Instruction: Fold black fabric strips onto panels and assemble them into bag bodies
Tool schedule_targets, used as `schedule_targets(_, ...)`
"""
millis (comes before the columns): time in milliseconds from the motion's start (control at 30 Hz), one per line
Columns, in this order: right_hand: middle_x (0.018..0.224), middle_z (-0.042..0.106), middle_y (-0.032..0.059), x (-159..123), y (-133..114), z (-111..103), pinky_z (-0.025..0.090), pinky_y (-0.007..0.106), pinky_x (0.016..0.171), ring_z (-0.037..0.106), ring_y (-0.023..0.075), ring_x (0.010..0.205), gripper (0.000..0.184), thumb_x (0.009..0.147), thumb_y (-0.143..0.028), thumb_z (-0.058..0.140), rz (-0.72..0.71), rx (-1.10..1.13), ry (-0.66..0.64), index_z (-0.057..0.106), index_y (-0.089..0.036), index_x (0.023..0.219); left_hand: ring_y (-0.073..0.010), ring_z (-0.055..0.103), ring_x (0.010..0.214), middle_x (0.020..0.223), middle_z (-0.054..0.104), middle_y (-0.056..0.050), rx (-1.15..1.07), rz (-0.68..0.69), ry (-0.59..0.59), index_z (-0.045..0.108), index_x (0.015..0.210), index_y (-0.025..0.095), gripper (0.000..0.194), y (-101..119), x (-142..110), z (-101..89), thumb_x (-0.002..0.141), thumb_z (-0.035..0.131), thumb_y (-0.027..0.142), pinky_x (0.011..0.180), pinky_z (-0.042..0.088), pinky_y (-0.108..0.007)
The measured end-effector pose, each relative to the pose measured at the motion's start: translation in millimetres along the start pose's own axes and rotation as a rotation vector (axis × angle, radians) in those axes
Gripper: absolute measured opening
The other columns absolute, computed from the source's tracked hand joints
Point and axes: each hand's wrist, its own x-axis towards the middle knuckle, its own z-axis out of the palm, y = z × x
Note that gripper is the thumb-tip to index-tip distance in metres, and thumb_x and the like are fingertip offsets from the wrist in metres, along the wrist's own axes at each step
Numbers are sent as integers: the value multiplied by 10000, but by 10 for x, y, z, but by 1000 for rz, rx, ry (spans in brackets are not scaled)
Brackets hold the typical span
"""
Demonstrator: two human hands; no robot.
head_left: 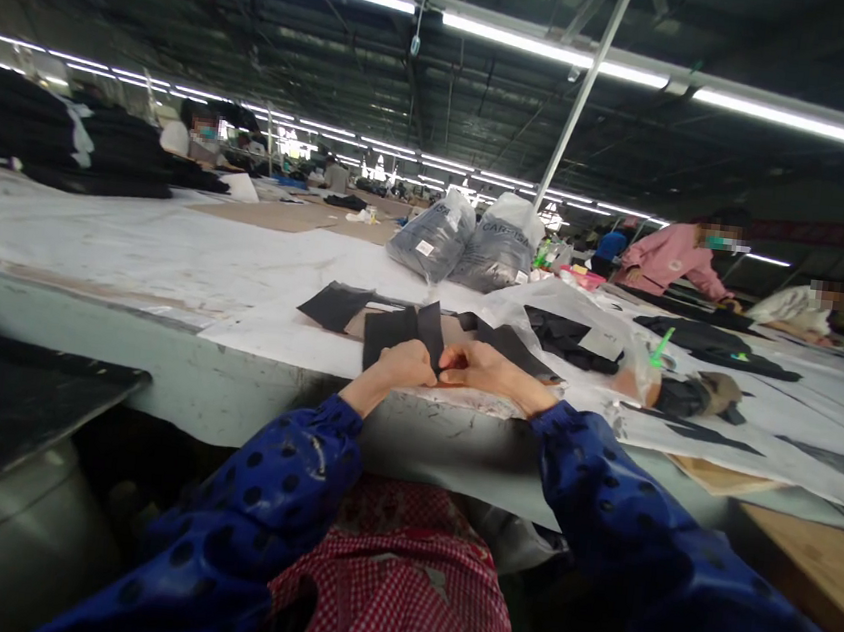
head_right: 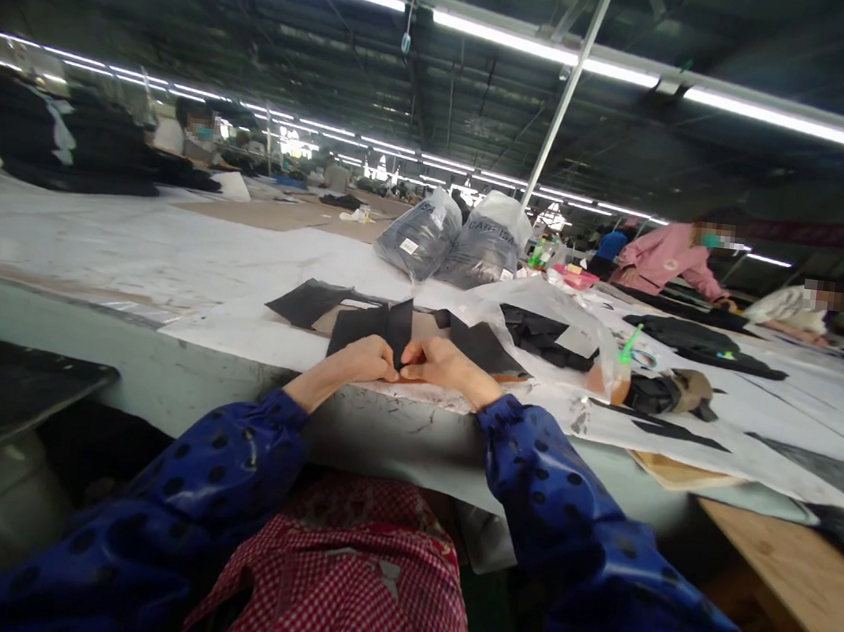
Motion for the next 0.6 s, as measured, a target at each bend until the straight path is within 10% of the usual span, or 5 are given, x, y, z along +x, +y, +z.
schedule_targets(167, 815, 572, -6, -36, 108, 31, 399, 241, 640, 517, 126, 702, 150, 790, -205, 546, -39, 251, -136, 563, -175, 936, -199, 634, 749, 728, 682, -41, -74, 107, -61, 696, 775, 139, 114, -104, -52, -74, 739, 613, 208, 655, 449, -277)
schedule_targets(367, 775, 541, -18, -89, 93, 44, 382, 247, 653, 489, 126, 703, 175, 782, -314, 630, -112, 235, -143, 584, -166, 862, -201, 559, 924, 878, 684, -25, 34, 402, 207, 688, 855, 192, 190, -456, -405, -121, 711, 761, 291, 850, 406, -320)
schedule_targets(600, 773, 606, 1, 33, 79, 68, 402, 263, 675, 530, 142, 710, 165, 723, -306, 644, -74, 195, -125, 635, -164, 805, -205, 546, 867, 784, 656, -10, 164, 287, 340, 701, 702, 210, 130, -333, -407, 92, 783, 706, 311, 825, 351, -355)
